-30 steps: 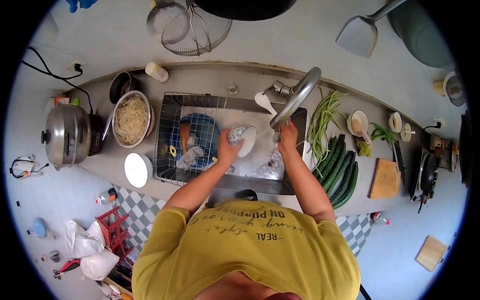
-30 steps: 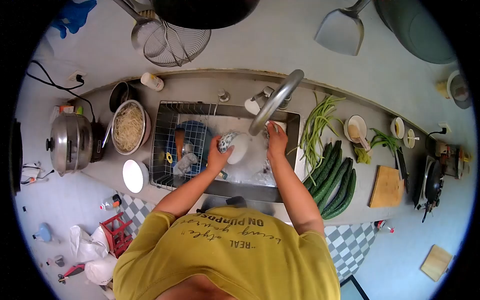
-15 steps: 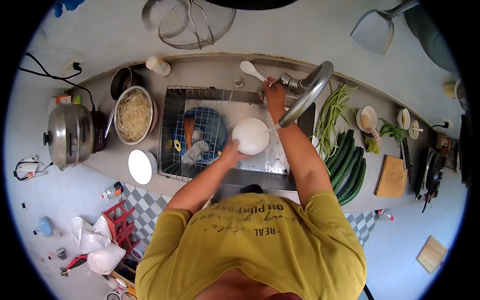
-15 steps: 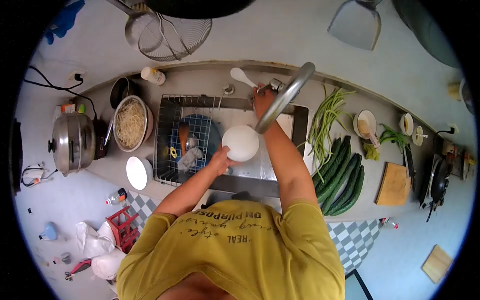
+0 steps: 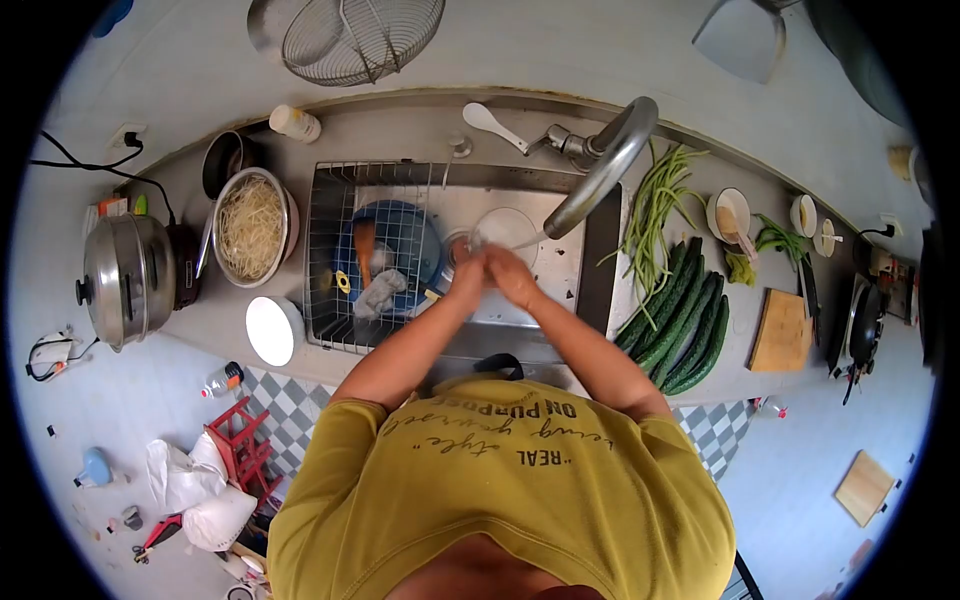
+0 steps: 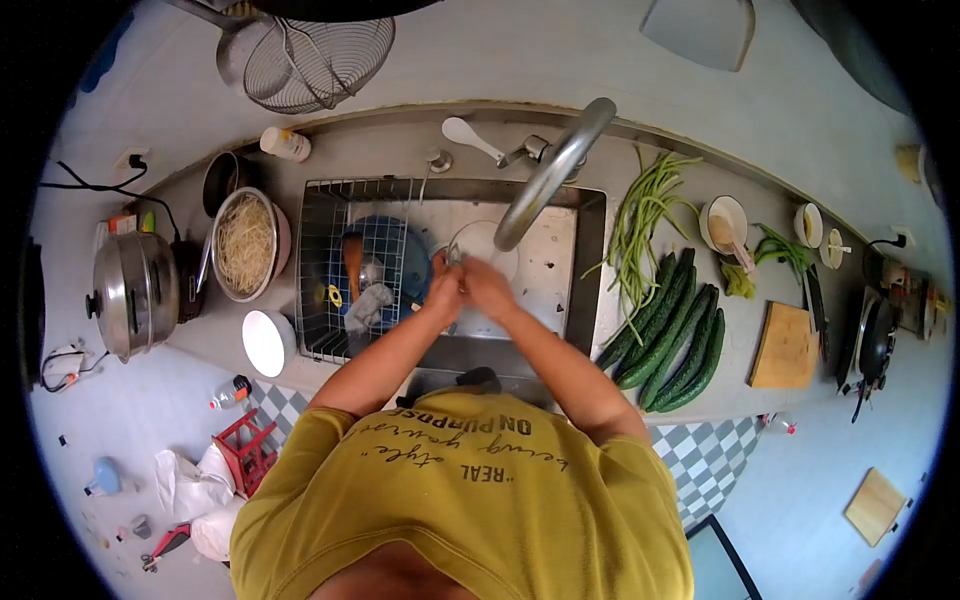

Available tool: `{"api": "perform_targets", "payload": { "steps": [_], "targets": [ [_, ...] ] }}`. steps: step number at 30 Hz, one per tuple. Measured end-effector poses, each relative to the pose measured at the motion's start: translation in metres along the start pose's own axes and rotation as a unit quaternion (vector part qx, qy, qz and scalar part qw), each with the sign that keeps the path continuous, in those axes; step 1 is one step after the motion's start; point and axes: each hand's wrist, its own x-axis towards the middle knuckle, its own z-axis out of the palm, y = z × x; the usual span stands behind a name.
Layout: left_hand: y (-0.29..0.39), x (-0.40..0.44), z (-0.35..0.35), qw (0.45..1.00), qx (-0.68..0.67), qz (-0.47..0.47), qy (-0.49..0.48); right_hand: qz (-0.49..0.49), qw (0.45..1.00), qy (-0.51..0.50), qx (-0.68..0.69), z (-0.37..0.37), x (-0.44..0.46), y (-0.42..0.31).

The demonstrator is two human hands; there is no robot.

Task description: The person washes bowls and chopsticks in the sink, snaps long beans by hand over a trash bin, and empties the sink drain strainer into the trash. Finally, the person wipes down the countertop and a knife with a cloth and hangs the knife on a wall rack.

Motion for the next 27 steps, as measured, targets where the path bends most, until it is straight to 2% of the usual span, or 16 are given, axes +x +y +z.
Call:
{"api": "perform_targets", "payload": {
  "steps": [2,4,6,7,9,10,13,14,17,18,19,21,22,25,26,27],
  "targets": [
    [-0.05,0.058,-0.05,0.952,0.212,0.218,-0.04,0.053,0.994,-0.082,0.047,-0.034,-0.013,-0.06],
    [0.006,0.02,-0.022,0.996,0.075,0.023,-0.031,-0.098,0.983,-0.039,-0.15,-0.041,-0.033,-0.038],
    [0.027,0.001,-0.01,0.993,0.112,-0.005,-0.035,-0.22,0.935,-0.022,-0.277,-0.063,-0.039,-0.028],
    [0.029,-0.001,-0.008,0.991,0.129,-0.018,-0.035,-0.162,0.951,-0.062,-0.256,-0.064,-0.035,-0.029],
    [0.0,0.009,-0.002,0.998,0.046,-0.042,0.025,-0.054,0.966,-0.15,-0.204,-0.056,-0.027,-0.037],
    [-0.014,0.013,-0.001,0.997,0.004,-0.053,0.057,0.025,0.992,-0.055,-0.111,-0.053,-0.024,-0.06],
    [-0.025,0.015,-0.006,0.97,0.187,0.148,0.037,0.163,0.979,0.069,0.101,-0.006,-0.034,-0.06],
    [-0.005,0.013,-0.009,0.953,0.274,0.124,0.035,-0.016,0.995,0.092,0.046,0.001,-0.047,-0.039],
    [0.026,-0.006,-0.009,0.975,0.215,-0.017,-0.05,-0.239,0.96,0.037,-0.142,-0.047,-0.054,-0.013],
    [-0.004,0.017,-0.02,0.992,0.12,-0.042,-0.021,-0.216,0.969,0.006,-0.121,-0.05,-0.049,-0.008],
    [-0.01,0.005,-0.009,0.991,0.13,0.018,0.024,-0.094,0.992,0.017,-0.08,-0.045,-0.052,-0.027],
    [-0.019,-0.011,0.019,0.972,0.138,0.154,0.111,0.137,0.99,0.044,-0.003,-0.031,-0.037,-0.066],
    [-0.011,-0.007,0.007,0.969,0.208,0.124,0.049,0.085,0.996,0.041,0.007,-0.034,-0.038,-0.072],
    [0.029,-0.007,-0.012,0.984,0.149,-0.034,-0.086,-0.183,0.978,0.029,-0.097,-0.048,-0.045,-0.035],
    [0.032,-0.018,-0.003,0.99,0.122,-0.063,-0.016,-0.137,0.984,-0.047,-0.106,-0.054,-0.043,-0.033],
    [0.014,-0.019,-0.001,0.978,0.197,0.056,0.032,-0.037,0.998,-0.004,-0.047,-0.046,-0.045,-0.044]
  ]
}}
